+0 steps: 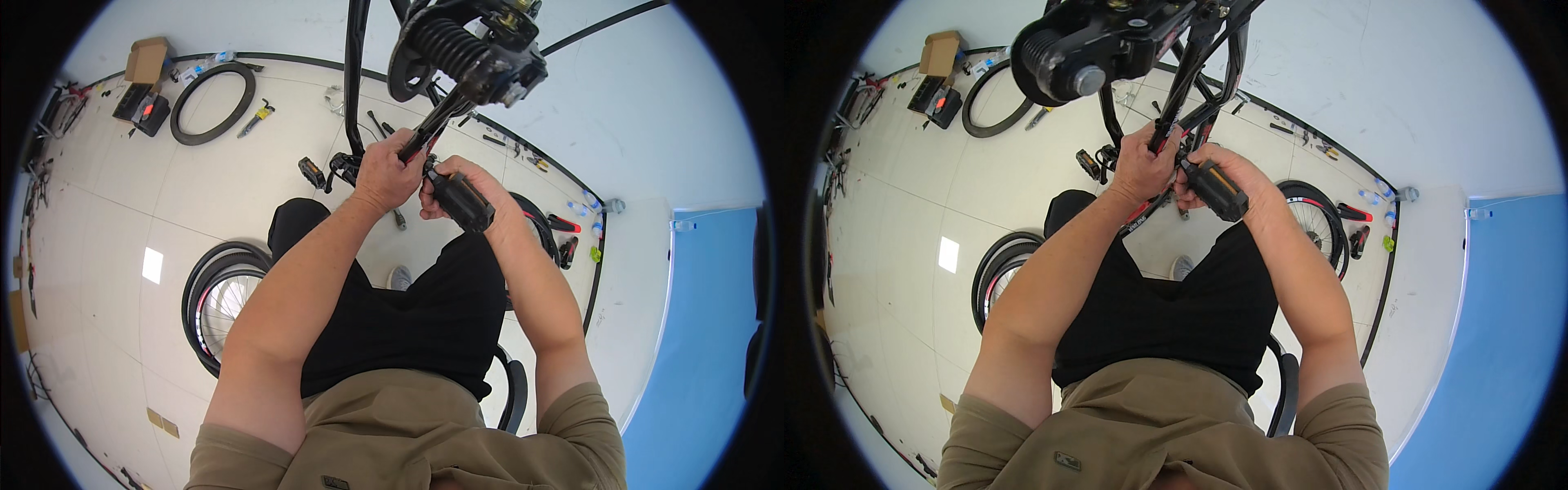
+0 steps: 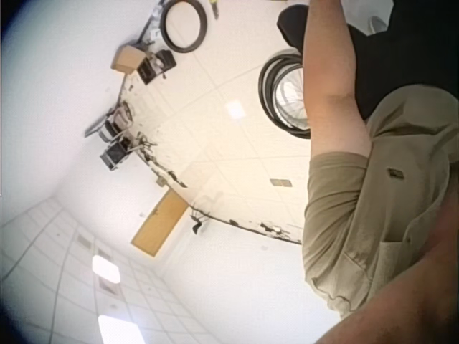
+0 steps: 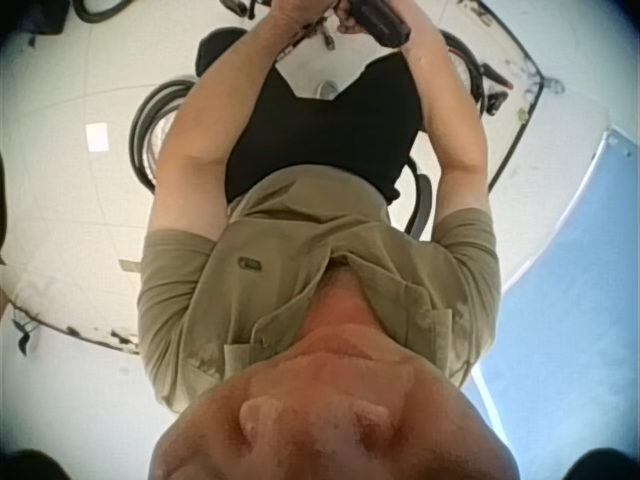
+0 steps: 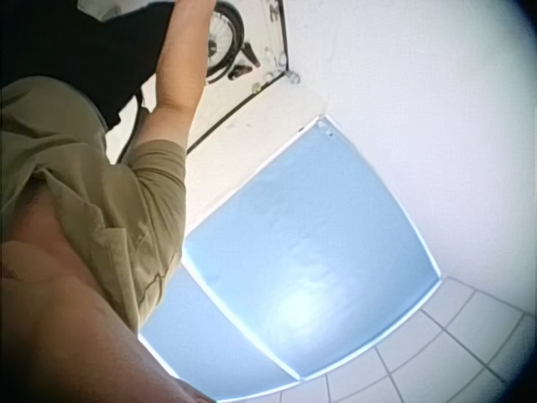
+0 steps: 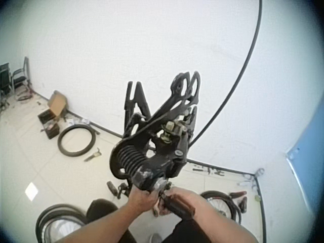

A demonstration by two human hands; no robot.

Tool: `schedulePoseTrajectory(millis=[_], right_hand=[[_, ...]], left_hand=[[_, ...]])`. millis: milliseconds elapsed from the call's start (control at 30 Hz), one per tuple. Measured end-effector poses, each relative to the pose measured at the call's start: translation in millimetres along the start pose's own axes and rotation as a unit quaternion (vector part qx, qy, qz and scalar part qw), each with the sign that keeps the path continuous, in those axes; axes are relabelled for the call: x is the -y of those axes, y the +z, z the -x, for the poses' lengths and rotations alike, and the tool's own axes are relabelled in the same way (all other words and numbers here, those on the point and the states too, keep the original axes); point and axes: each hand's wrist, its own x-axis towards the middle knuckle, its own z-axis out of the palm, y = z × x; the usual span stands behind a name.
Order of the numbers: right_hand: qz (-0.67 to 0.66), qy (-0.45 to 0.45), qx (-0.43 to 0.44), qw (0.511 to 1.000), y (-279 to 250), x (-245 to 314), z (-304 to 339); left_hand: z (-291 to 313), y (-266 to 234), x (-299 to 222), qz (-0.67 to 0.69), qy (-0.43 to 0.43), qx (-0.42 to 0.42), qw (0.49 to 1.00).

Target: The person installs a bicycle pedal onto the crank arm of a bicycle frame. They repeatedly screw the pedal in, test the fit, and unscrew it to adjust the position.

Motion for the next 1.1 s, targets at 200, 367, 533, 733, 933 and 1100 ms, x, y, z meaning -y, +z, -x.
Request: schedulePoseTrajectory(millis=[200,367,533,733,933,1100], right_hand=[[0.385,-0.096,-0.059,0.916,7.9,31.9,5.8],[0.733,-0.185,-0.193,0.626,55.0,33.9,33.9],[0.665,-0.216,-0.181,0.692,47.7,26.6,28.7],[0.429,-0.158,-0.074,0.886,9.5,25.2,14.5],[0.184,-0.100,0.025,0.977,-5.4,10.3,2.8],[0.267,-0.167,-0.082,0.945,-3.4,2.9,1.4]], left_hand=[[-1.4,3.8,7.7,-0.042,0.071,-0.021,0.996],[-1.2,0.7,2.5,-0.026,0.029,-0.020,0.999],[-1.7,-1.5,9.1,-0.024,0.030,-0.026,0.999],[1.2,7.8,7.9,-0.017,0.054,-0.042,0.997],[2.6,7.0,-1.5,0.038,0.008,-0.052,0.998],[0.6,3.7,0.6,0.011,-0.025,-0.040,0.999]])
